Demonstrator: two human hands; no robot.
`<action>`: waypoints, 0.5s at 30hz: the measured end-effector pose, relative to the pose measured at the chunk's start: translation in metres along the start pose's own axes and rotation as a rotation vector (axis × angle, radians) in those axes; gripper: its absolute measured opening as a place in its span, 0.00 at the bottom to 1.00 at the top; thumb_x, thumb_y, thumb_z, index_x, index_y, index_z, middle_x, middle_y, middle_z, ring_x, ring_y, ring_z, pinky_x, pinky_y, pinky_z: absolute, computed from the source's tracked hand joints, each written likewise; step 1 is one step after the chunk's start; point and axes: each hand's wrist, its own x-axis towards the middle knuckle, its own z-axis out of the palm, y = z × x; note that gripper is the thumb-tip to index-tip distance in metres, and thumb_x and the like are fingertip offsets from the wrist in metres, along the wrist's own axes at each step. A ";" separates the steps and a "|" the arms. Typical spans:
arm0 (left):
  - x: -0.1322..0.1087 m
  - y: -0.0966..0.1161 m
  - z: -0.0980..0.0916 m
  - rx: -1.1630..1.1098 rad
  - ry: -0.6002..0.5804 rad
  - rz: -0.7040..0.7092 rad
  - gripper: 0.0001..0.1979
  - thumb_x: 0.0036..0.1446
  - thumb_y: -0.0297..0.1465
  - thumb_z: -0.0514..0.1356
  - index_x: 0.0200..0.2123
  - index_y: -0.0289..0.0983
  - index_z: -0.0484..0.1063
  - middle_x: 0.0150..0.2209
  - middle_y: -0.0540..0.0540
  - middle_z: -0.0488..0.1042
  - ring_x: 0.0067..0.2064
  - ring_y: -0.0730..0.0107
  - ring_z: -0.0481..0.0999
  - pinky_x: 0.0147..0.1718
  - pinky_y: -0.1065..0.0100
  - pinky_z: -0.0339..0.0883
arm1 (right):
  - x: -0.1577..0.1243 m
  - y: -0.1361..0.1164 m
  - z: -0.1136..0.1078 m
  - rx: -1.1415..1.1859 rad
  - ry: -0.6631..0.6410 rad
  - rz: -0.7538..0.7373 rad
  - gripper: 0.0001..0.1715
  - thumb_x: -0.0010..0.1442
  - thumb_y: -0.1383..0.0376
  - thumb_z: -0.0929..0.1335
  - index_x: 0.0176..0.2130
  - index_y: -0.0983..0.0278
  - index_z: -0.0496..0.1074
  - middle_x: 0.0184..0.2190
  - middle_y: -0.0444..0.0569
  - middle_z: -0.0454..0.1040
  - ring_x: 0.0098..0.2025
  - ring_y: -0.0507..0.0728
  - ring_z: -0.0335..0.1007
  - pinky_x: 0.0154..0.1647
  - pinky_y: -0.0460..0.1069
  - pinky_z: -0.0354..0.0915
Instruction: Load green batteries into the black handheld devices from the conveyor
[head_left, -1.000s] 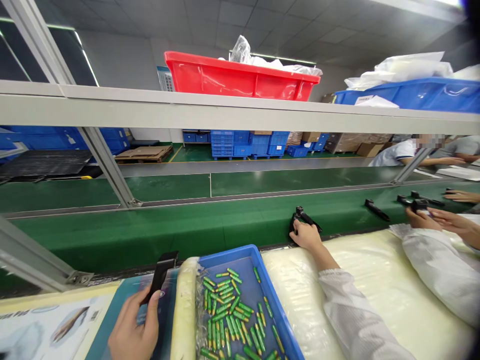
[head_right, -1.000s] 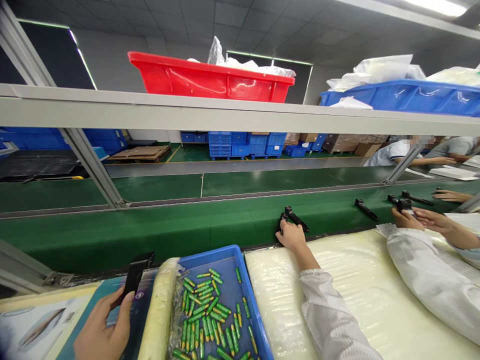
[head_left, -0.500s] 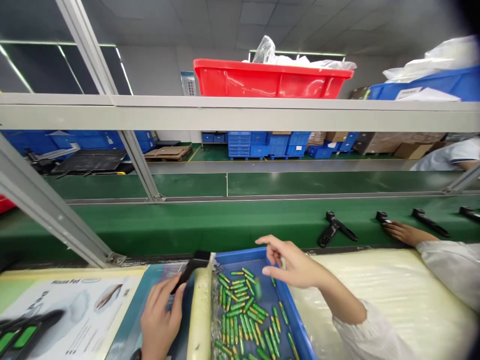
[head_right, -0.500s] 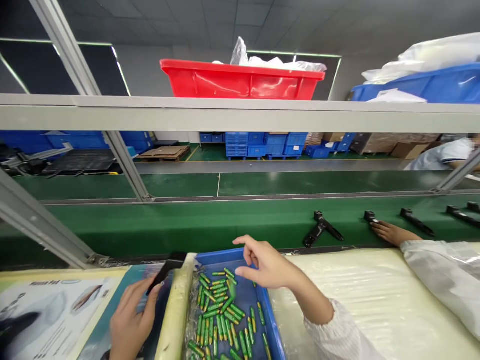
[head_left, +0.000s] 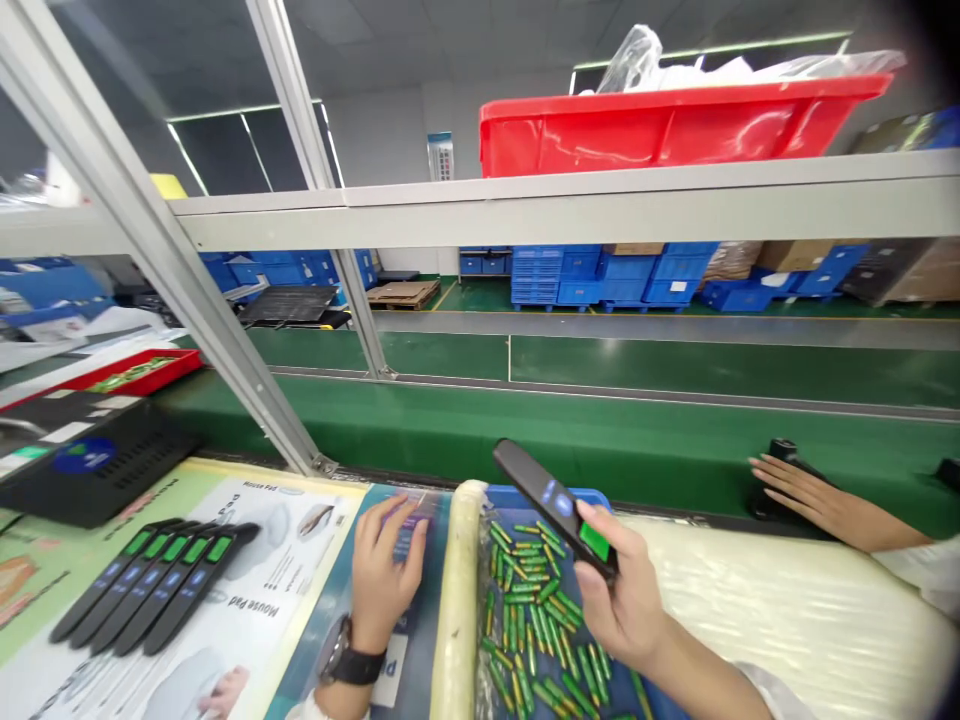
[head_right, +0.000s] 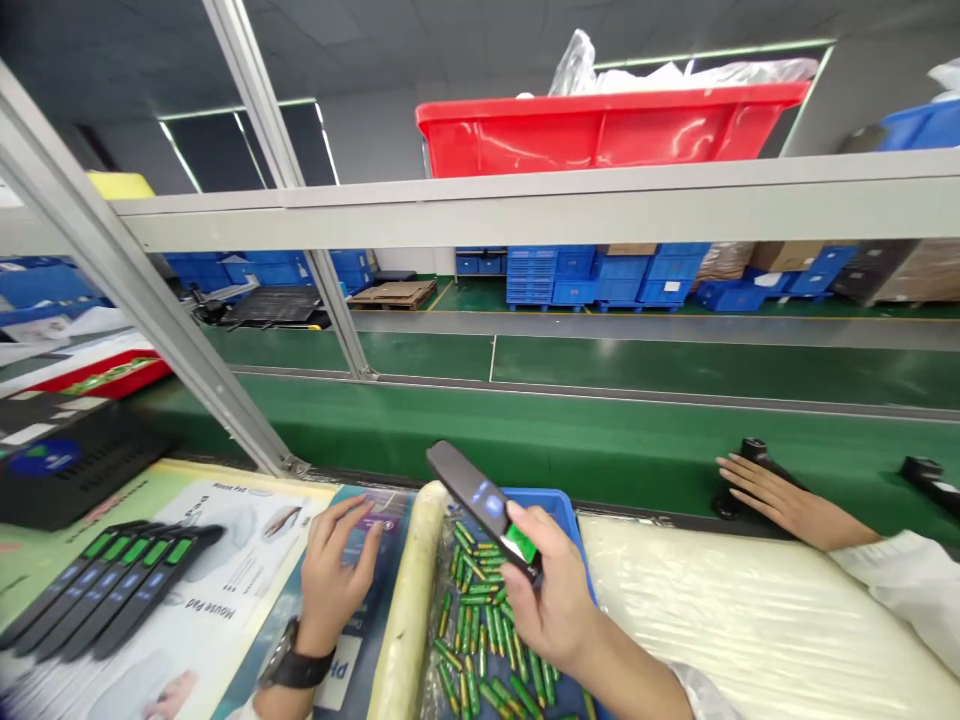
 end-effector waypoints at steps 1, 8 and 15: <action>0.000 -0.003 0.001 0.003 0.016 -0.026 0.15 0.64 0.27 0.62 0.53 0.41 0.73 0.52 0.40 0.75 0.54 0.57 0.75 0.55 0.52 0.71 | 0.001 0.003 0.002 0.032 -0.024 0.039 0.23 0.74 0.60 0.60 0.65 0.58 0.63 0.51 0.58 0.76 0.51 0.68 0.75 0.51 0.61 0.71; -0.003 -0.022 0.001 0.048 0.015 -0.193 0.10 0.66 0.33 0.59 0.49 0.40 0.76 0.50 0.39 0.75 0.55 0.56 0.74 0.56 0.52 0.71 | 0.023 0.012 -0.025 0.115 0.006 0.432 0.27 0.74 0.46 0.60 0.63 0.57 0.62 0.34 0.49 0.74 0.33 0.61 0.71 0.35 0.54 0.68; -0.003 -0.040 0.004 0.082 0.021 -0.239 0.13 0.66 0.38 0.58 0.48 0.39 0.76 0.49 0.39 0.74 0.55 0.55 0.75 0.57 0.50 0.70 | 0.032 0.012 -0.026 0.961 0.067 0.741 0.29 0.66 0.38 0.67 0.48 0.59 0.67 0.27 0.43 0.71 0.18 0.49 0.53 0.21 0.47 0.50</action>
